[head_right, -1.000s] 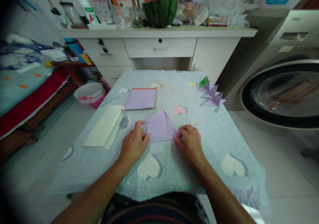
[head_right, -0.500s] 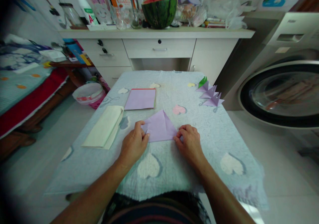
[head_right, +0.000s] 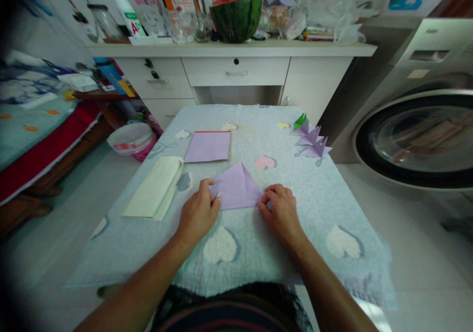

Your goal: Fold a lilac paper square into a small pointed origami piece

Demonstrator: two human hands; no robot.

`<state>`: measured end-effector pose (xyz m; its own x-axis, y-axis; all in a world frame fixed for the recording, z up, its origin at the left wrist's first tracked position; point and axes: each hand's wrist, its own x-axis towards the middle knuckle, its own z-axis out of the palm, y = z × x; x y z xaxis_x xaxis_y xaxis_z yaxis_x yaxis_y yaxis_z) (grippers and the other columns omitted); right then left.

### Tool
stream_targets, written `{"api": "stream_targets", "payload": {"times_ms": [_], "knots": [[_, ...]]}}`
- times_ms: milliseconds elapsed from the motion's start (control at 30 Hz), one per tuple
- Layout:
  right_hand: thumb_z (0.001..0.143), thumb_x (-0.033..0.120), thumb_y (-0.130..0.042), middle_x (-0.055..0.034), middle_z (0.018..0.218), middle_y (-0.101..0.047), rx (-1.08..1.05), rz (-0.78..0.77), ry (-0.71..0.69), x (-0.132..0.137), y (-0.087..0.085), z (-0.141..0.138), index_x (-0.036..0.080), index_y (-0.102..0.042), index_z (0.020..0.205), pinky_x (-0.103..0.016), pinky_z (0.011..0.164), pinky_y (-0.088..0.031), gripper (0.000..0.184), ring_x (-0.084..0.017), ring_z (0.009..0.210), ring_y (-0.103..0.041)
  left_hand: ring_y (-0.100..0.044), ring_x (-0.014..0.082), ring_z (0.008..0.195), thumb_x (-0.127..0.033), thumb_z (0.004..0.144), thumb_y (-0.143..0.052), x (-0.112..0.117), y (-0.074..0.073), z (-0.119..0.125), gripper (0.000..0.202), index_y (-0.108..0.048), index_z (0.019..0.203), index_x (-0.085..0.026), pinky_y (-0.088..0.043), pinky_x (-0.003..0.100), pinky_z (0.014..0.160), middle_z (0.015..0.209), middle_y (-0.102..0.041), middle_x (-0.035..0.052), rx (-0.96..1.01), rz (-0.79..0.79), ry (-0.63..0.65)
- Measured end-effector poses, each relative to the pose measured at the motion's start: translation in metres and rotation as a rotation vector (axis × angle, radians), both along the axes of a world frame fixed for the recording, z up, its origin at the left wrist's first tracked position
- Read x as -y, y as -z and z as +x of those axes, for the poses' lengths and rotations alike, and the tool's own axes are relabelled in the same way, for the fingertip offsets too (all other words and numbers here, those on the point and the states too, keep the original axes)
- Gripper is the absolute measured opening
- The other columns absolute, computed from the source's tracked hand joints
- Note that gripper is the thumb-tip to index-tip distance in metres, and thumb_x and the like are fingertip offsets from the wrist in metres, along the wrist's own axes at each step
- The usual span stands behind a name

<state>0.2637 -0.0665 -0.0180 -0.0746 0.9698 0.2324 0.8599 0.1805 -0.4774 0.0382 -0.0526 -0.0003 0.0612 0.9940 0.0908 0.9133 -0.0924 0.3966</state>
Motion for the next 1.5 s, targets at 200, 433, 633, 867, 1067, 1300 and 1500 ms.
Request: {"api": "stream_targets", "payload": {"times_ms": [200,433,633,867,1067,1300,1500], "knots": [[0.08,0.022,-0.065,-0.0086,0.1,-0.062,-0.015,-0.004,-0.007,0.0,0.001,0.0,0.021,-0.064,0.072,-0.044,0.089,-0.041,0.009,-0.026,0.097,-0.054,-0.065,0.0197,0.087,-0.017,0.088,-0.053,0.0,-0.001,-0.001,0.028,-0.047,0.115,-0.02,-0.048,0.03,0.077,0.091,-0.066,0.003,0.006,0.015,0.043],[0.079,0.021,-0.066,-0.0098,0.104,-0.06,-0.019,0.016,0.016,0.0,0.003,0.0,0.02,-0.067,0.072,-0.046,0.09,-0.04,0.007,-0.027,0.1,-0.054,-0.056,0.0237,0.093,-0.016,0.09,-0.053,0.002,-0.002,0.002,0.016,-0.061,0.102,-0.023,-0.045,0.037,0.079,0.101,-0.061,0.0056,-0.231,0.19,0.197],[0.079,0.02,-0.067,-0.0108,0.106,-0.059,-0.021,0.022,0.031,0.0,0.003,-0.002,0.02,-0.067,0.072,-0.046,0.09,-0.041,0.007,-0.029,0.102,-0.053,-0.056,0.0236,0.087,-0.015,0.092,-0.051,0.003,-0.004,0.004,0.013,-0.063,0.089,-0.02,-0.046,0.038,0.077,0.088,-0.063,0.0043,-0.364,0.168,0.451],[0.08,0.021,-0.066,-0.0102,0.107,-0.059,-0.017,0.024,0.042,0.001,0.003,-0.003,0.02,-0.066,0.072,-0.046,0.091,-0.041,0.007,-0.028,0.102,-0.052,-0.058,0.0269,0.098,-0.039,0.091,-0.056,0.031,-0.01,0.015,0.042,-0.053,0.129,-0.024,-0.05,0.041,0.084,0.109,-0.06,0.0101,-0.4,0.152,0.41],[0.079,0.022,-0.065,-0.0099,0.106,-0.06,-0.016,0.04,0.037,0.001,0.004,-0.002,0.021,-0.066,0.072,-0.046,0.09,-0.041,0.008,-0.028,0.101,-0.052,-0.048,0.0357,0.123,-0.063,0.081,-0.059,0.046,0.001,0.016,0.069,-0.046,0.14,-0.031,-0.045,0.047,0.098,0.135,-0.05,0.0148,-0.393,0.189,0.428],[0.081,0.022,-0.063,-0.0099,0.105,-0.06,-0.03,0.039,0.044,0.0,0.005,-0.001,0.02,-0.065,0.071,-0.046,0.092,-0.041,0.01,-0.027,0.101,-0.052,-0.045,0.0379,0.126,-0.063,0.085,-0.053,0.046,-0.001,0.015,0.063,-0.05,0.138,-0.03,-0.043,0.051,0.1,0.143,-0.05,0.0074,-0.394,0.166,0.45],[0.083,0.022,-0.063,-0.01,0.107,-0.059,-0.029,0.023,0.033,0.001,0.004,0.0,0.02,-0.065,0.072,-0.046,0.092,-0.041,0.011,-0.027,0.102,-0.051,-0.04,0.0333,0.136,-0.063,0.086,-0.052,0.042,0.0,0.012,0.065,-0.049,0.138,-0.023,-0.024,0.055,0.116,0.139,-0.053,0.0132,-0.355,0.194,0.54]]}}
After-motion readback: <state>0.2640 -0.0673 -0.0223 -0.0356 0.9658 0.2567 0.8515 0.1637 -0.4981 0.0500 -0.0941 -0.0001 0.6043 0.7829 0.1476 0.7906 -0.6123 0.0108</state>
